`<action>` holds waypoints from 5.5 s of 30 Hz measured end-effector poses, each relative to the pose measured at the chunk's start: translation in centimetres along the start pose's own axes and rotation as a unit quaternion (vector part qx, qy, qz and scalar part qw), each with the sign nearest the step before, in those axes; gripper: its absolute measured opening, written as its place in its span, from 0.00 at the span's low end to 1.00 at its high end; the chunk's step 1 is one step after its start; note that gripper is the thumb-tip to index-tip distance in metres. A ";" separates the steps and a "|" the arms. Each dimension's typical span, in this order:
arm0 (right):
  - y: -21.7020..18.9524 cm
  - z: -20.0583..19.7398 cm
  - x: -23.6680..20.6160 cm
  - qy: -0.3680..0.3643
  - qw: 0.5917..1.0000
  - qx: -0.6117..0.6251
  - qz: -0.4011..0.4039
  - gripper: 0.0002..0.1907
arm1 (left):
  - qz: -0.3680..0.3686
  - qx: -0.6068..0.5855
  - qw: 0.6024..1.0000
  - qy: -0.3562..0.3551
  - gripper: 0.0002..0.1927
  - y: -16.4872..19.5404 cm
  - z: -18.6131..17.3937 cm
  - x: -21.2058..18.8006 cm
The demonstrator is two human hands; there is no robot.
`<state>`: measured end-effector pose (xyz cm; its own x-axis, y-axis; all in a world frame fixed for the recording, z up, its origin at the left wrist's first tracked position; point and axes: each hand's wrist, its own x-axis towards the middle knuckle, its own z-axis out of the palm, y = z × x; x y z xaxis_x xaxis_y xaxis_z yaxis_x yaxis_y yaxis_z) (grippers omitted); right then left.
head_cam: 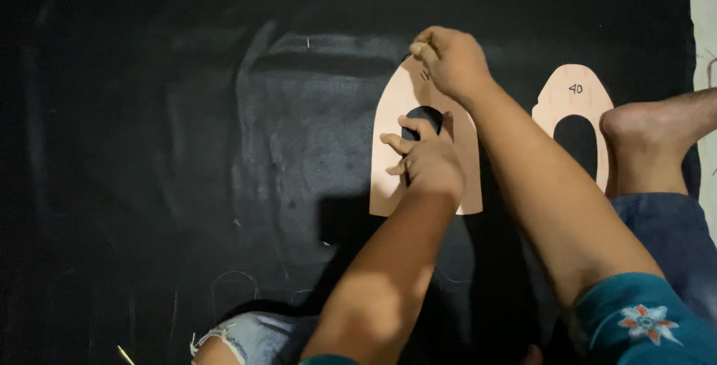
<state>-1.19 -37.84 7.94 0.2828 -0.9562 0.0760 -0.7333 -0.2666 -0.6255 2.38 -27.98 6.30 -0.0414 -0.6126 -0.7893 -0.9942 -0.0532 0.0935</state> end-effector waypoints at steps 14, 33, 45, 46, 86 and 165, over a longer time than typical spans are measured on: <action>2.4 -1.0 0.6 0.035 0.998 -0.019 -0.043 0.10 | 0.011 0.035 0.999 0.003 0.56 0.8 -0.9 2.1; 5.4 -1.0 0.3 0.019 1.000 0.014 -0.004 0.09 | 0.091 0.199 0.975 0.027 0.39 0.2 -3.5 3.7; 4.5 0.0 0.8 0.029 0.997 -0.050 -0.054 0.09 | 0.053 0.161 0.986 0.008 0.61 -0.1 -3.2 3.0; 4.6 -0.2 0.8 0.031 0.995 -0.076 -0.052 0.09 | 0.051 0.163 0.985 0.013 0.63 -0.1 -2.9 3.2; 8.6 -3.3 -3.6 0.016 0.995 -0.098 -0.030 0.10 | 0.017 0.069 0.991 0.114 0.61 0.0 0.4 4.4; 10.7 -1.2 -2.2 0.029 0.999 0.037 -0.006 0.11 | 0.002 -0.077 0.997 0.030 0.62 0.9 -1.0 -2.1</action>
<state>-10.45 -38.73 2.03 0.2537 -0.9588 0.1276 -0.6810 -0.2708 -0.6804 1.63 -27.51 8.68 -0.0347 -0.6588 -0.7516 -0.9670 -0.1678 0.1917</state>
